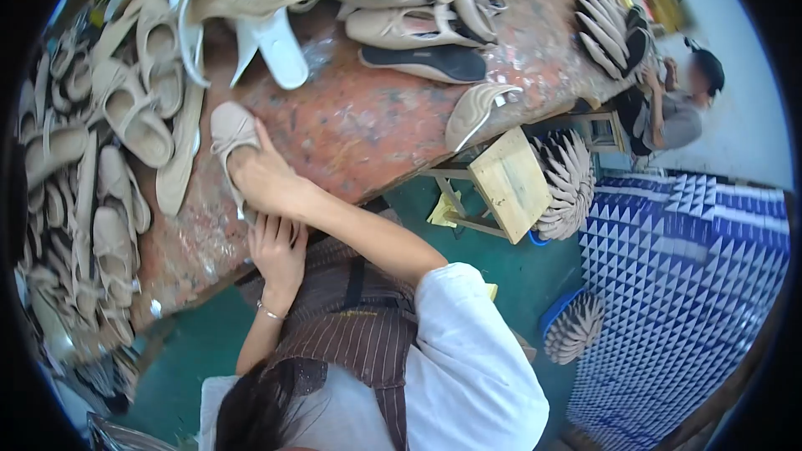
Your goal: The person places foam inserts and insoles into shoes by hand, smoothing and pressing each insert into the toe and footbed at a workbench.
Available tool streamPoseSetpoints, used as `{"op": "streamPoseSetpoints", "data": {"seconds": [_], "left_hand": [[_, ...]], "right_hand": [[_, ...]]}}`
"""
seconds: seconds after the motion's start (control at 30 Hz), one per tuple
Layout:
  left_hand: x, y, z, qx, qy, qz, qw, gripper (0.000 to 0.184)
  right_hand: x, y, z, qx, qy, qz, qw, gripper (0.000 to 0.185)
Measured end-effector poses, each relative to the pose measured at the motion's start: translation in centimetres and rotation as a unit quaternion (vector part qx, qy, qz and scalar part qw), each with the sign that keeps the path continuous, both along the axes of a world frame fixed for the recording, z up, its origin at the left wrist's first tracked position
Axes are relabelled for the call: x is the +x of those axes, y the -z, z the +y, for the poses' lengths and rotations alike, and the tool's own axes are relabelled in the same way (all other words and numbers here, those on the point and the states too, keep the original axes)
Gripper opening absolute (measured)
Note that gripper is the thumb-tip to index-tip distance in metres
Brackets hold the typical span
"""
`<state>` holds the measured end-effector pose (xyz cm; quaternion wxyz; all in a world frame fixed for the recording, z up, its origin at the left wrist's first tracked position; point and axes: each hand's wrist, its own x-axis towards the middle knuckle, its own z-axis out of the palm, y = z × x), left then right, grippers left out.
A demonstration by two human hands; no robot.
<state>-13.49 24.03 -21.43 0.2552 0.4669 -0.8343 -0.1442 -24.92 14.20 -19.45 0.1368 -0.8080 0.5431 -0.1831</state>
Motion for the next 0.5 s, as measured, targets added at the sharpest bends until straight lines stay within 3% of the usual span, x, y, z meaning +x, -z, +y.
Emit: {"op": "streamPoseSetpoints", "data": {"seconds": [0.07, 0.1, 0.13, 0.17, 0.2, 0.27, 0.33, 0.43, 0.5], "left_hand": [[1.4, -1.5, -1.3, 0.035, 0.032, 0.082, 0.996, 0.03], [3.8, -1.8, -2.0, 0.063, 0.028, 0.109, 0.992, 0.026], [5.9, -3.9, -3.0, 0.012, -0.013, 0.146, 0.989, 0.026], [10.6, -3.9, -3.6, 0.073, -0.088, 0.202, 0.973, 0.024], [14.8, -4.6, -4.5, 0.041, -0.244, 0.197, 0.949, 0.021], [25.4, -9.2, -8.0, -0.033, -0.326, 0.075, 0.942, 0.015], [33.3, -14.5, -13.6, -0.146, -0.323, 0.015, 0.935, 0.019], [40.8, -23.5, -23.7, -0.226, -0.323, -0.057, 0.917, 0.024], [43.3, -28.5, -30.3, -0.233, -0.34, -0.119, 0.903, 0.028]], "right_hand": [[-3.7, -3.1, 3.1, 0.09, 0.007, -0.309, 0.947, 0.023], [-6.4, -5.0, 4.6, 0.024, 0.116, -0.282, 0.952, 0.024], [-9.4, -6.6, 6.0, -0.042, 0.22, -0.252, 0.941, 0.025], [-12.7, -6.2, 7.2, -0.136, 0.359, -0.222, 0.896, 0.025], [-15.8, -5.0, 8.3, -0.219, 0.491, -0.208, 0.817, 0.023], [-22.6, -3.1, 10.5, -0.205, 0.632, -0.007, 0.748, 0.043], [-28.0, 0.0, 11.6, -0.125, 0.695, -0.229, 0.669, 0.057], [-30.2, 0.2, 10.5, -0.037, 0.73, -0.228, 0.643, 0.057], [-31.4, 1.6, 10.4, -0.03, 0.668, -0.35, 0.655, 0.051]]}}
